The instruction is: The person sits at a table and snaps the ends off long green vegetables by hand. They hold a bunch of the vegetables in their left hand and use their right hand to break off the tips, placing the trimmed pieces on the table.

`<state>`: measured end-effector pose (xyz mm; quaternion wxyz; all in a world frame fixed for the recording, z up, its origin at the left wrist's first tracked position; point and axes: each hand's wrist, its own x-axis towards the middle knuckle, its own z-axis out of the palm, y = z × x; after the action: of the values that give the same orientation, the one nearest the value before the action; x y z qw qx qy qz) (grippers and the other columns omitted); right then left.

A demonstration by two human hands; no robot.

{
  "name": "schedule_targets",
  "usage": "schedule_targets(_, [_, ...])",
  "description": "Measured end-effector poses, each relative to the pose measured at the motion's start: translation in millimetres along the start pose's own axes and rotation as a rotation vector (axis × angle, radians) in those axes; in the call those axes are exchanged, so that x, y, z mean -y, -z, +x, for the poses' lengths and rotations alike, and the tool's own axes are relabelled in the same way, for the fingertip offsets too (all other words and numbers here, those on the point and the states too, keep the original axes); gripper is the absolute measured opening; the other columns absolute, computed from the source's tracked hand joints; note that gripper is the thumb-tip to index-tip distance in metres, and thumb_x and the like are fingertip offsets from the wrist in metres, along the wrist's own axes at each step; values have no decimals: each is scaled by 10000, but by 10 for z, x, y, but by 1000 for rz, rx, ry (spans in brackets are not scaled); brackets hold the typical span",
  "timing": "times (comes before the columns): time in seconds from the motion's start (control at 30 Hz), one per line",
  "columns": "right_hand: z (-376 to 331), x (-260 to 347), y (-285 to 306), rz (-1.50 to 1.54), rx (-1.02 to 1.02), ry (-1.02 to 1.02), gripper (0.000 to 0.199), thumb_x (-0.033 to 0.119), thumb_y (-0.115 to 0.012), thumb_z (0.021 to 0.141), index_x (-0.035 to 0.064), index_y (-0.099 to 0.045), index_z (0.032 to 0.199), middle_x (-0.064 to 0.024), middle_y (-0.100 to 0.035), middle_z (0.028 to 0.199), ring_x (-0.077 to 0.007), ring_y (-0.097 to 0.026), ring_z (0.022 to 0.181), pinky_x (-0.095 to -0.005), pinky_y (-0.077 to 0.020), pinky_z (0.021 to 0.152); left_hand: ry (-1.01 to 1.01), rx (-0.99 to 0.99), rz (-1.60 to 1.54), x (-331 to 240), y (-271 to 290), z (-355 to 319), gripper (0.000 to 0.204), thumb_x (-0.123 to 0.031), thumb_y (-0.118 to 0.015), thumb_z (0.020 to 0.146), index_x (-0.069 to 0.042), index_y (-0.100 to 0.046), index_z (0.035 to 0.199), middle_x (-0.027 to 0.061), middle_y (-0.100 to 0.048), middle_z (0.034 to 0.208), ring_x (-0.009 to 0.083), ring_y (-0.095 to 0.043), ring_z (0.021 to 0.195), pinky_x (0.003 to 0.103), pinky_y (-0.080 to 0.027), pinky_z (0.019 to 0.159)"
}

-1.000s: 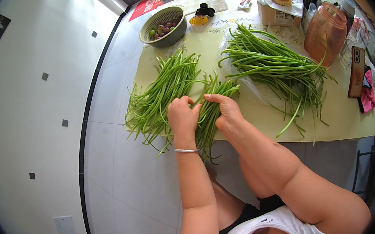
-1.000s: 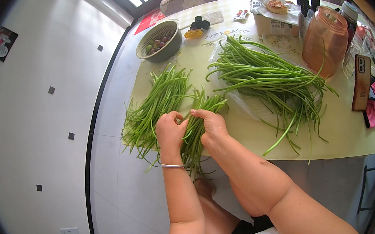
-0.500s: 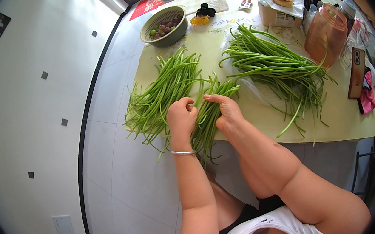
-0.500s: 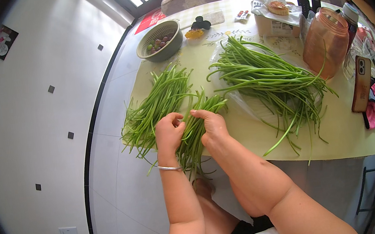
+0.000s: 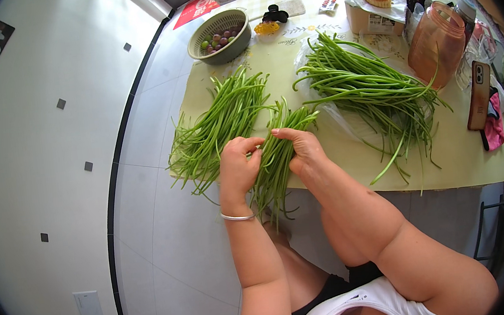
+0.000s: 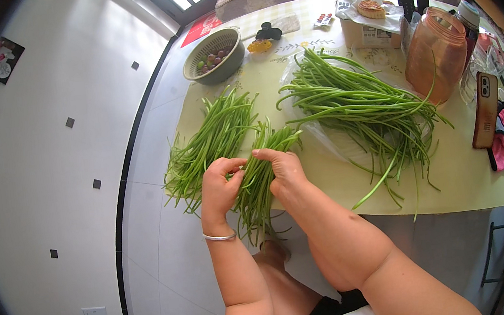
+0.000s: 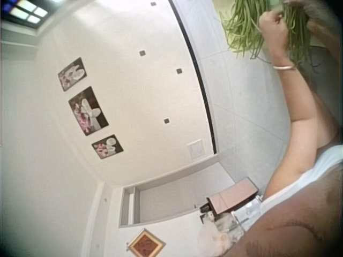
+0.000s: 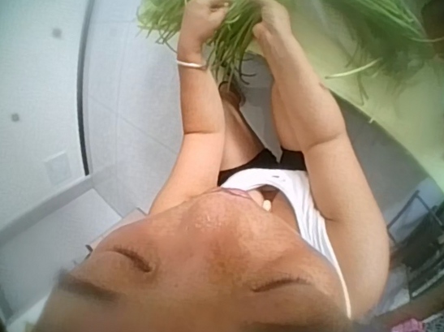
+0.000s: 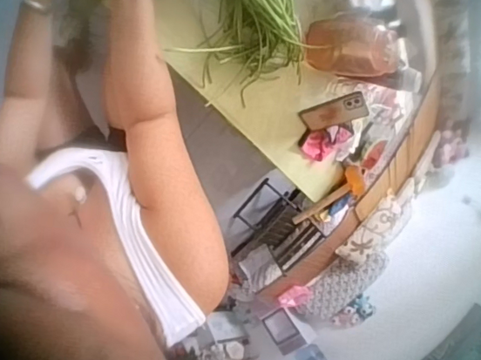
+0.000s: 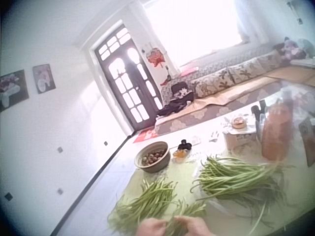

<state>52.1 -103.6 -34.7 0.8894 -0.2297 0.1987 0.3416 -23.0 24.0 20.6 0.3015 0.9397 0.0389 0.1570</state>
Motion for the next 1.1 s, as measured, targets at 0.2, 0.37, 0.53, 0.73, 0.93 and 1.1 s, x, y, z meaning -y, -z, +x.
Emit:
schedule_targets(0.2, [-48,3,-41,-27,-32,43,144,-55,-709,719,-28,-620,829,-121,-648,781,-253,-649,658,-412,-561,599,-10,-34,29,-32,-20,-12,192,0,-642,740,-4,-694,926,116,-625,806,219,-605,737,318,-486,697])
schedule_targets(0.37, [-81,-25,-54,-30,6,82,156,-59,-718,714,-40,-627,839,-129,-660,804,-244,-654,677,-396,-560,609,10,-77,11,-26,-36,-5,197,0,-649,730,4,-685,924,115,-628,806,216,-608,737,321,-486,696])
schedule_targets(0.53, [-122,-14,-82,-54,34,99,156,-56,-723,718,-32,-640,848,-121,-666,813,-227,-657,700,-366,-548,620,-12,-118,21,-76,-44,22,165,-8,-645,734,1,-691,892,107,-629,789,222,-609,732,323,-489,703])
schedule_targets(0.73, [-122,22,-91,-88,26,67,146,-30,-728,728,-21,-649,850,-117,-671,813,-215,-652,690,-359,-540,621,-48,-95,-25,-115,-92,33,154,-16,-647,749,-10,-715,886,107,-662,818,220,-625,758,317,-490,713])
schedule_targets(0.93, [-84,1,-55,-79,4,22,122,19,-721,749,-24,-646,835,-124,-668,779,-223,-640,673,-369,-540,624,169,-206,-114,-21,-38,14,144,-42,-653,792,5,-717,912,111,-704,813,200,-656,719,309,-508,694])
schedule_targets(1.1, [-114,9,-87,-93,-40,-3,106,32,-716,757,-14,-649,825,-120,-666,771,-226,-628,678,-394,-538,640,235,-405,170,306,23,-53,148,-75,-669,800,11,-714,912,122,-708,804,181,-663,683,289,-516,660])
